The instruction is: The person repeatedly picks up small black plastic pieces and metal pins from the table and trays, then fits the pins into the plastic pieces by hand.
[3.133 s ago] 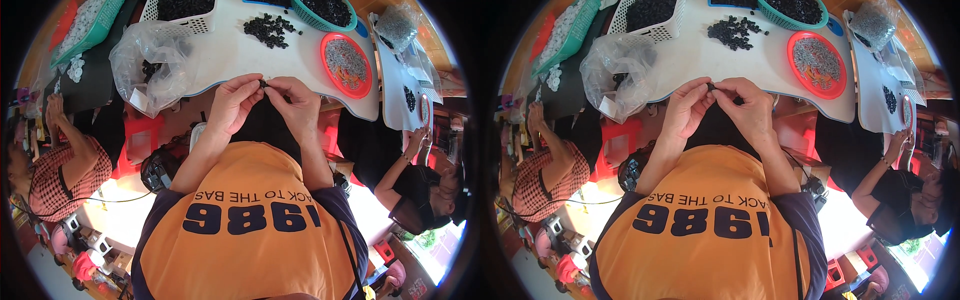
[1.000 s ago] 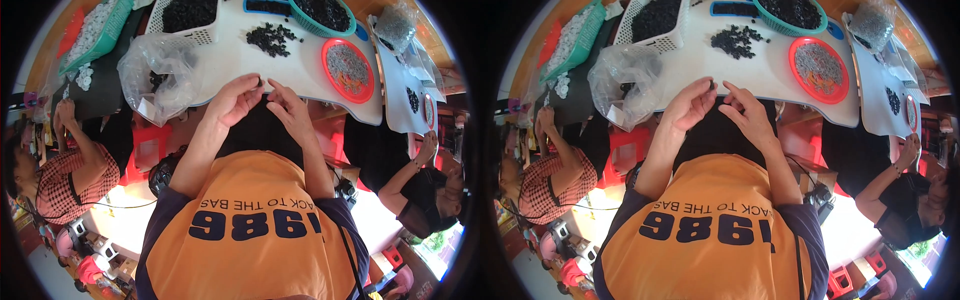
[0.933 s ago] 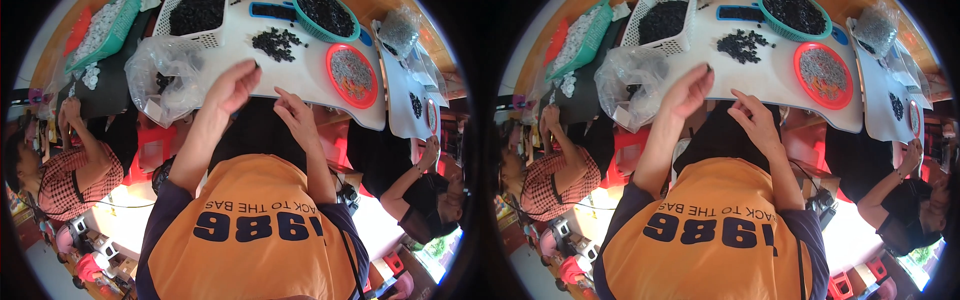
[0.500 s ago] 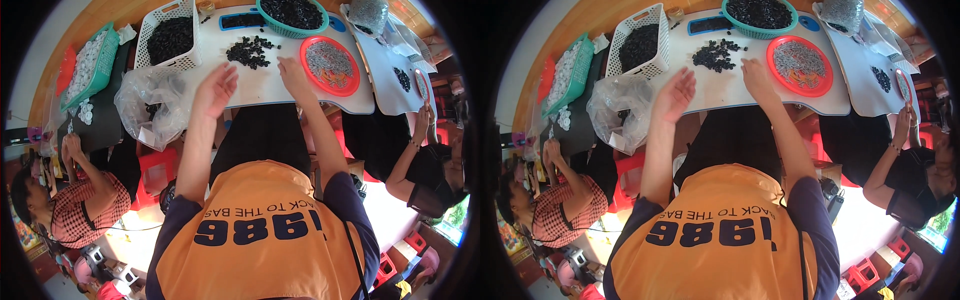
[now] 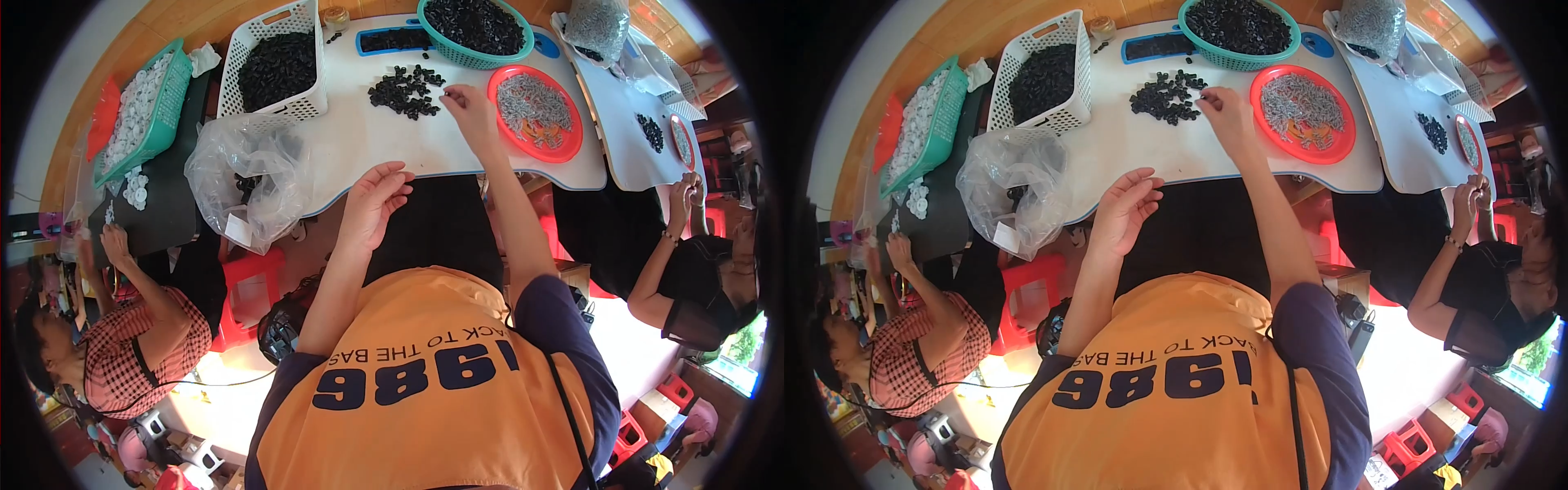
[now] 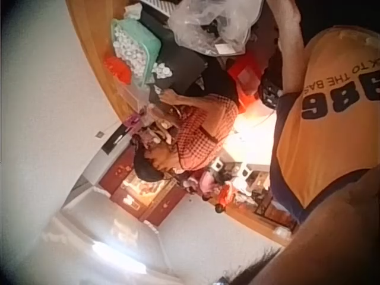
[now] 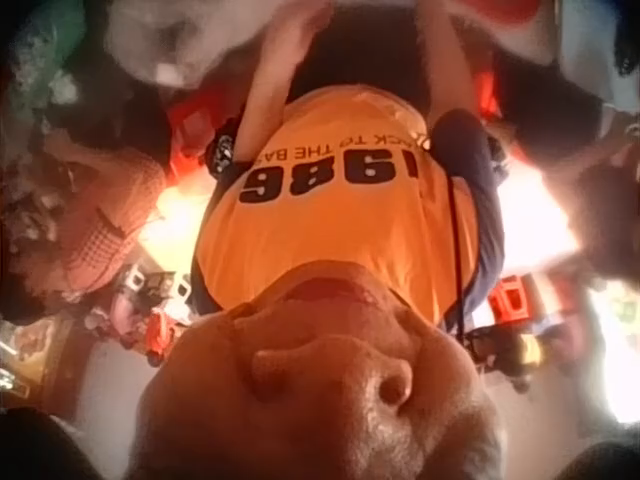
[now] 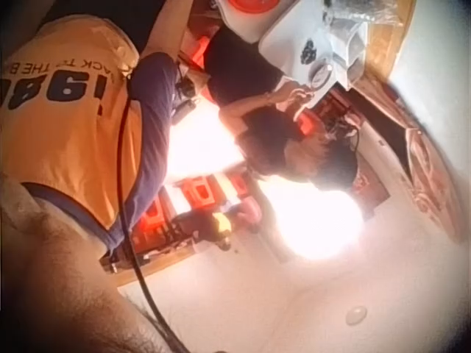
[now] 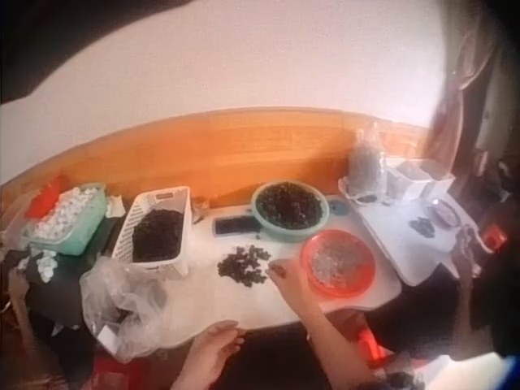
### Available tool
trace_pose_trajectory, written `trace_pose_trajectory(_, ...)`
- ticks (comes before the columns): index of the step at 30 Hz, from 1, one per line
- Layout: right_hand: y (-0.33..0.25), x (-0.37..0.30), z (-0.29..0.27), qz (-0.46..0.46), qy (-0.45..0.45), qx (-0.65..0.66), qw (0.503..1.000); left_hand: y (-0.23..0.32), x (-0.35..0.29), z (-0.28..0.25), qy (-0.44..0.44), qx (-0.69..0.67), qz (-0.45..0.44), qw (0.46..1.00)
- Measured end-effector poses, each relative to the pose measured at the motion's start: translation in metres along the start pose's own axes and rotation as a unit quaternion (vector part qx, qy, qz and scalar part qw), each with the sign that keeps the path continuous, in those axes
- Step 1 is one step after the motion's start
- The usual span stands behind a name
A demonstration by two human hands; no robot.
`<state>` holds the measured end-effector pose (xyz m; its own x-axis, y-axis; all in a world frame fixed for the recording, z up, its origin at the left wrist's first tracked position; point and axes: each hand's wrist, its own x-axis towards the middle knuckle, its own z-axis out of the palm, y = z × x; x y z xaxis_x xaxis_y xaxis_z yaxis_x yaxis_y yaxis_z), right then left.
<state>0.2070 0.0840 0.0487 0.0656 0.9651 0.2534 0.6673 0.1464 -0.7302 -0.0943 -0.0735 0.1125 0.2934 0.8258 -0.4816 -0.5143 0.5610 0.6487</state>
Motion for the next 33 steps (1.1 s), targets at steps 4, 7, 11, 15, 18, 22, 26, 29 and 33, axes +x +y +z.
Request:
trace_pose_trajectory(4,-0.062,-0.068,-0.05,0.014,0.039,0.287,0.957,-0.003,0.022,0.049,-0.01,0.06,0.064,0.996)
trace_pose_trajectory(7,-0.064,-0.113,-0.116,-0.057,0.031,0.166,0.984,-0.047,0.045,0.107,-0.031,0.074,0.139,0.987)
trace_pose_trajectory(11,-0.023,-0.149,-0.184,-0.086,-0.006,0.073,0.994,-0.11,0.054,0.181,-0.069,0.124,0.126,0.982)
trace_pose_trajectory(15,0.035,-0.177,-0.26,-0.102,-0.074,0.129,0.984,-0.186,0.062,0.232,-0.01,0.055,0.107,0.993)
trace_pose_trajectory(18,0.101,-0.185,-0.306,-0.017,-0.058,0.075,0.995,-0.21,0.06,0.247,0.027,0.042,0.108,0.993)
trace_pose_trajectory(22,0.279,-0.174,-0.362,0.039,0.094,-0.138,0.985,-0.215,0.055,0.244,0.017,0.061,0.094,0.994)
trace_pose_trajectory(26,0.318,-0.15,-0.416,0.079,0.081,-0.287,0.951,-0.221,0.05,0.236,0.015,0.068,0.084,0.994)
trace_pose_trajectory(29,0.324,-0.132,-0.425,0.049,0.002,-0.228,0.972,-0.226,0.047,0.236,0.015,0.065,0.078,0.995)
trace_pose_trajectory(33,0.34,-0.117,-0.423,0.018,-0.061,-0.186,0.981,-0.228,0.052,0.237,0.015,0.069,0.073,0.995)
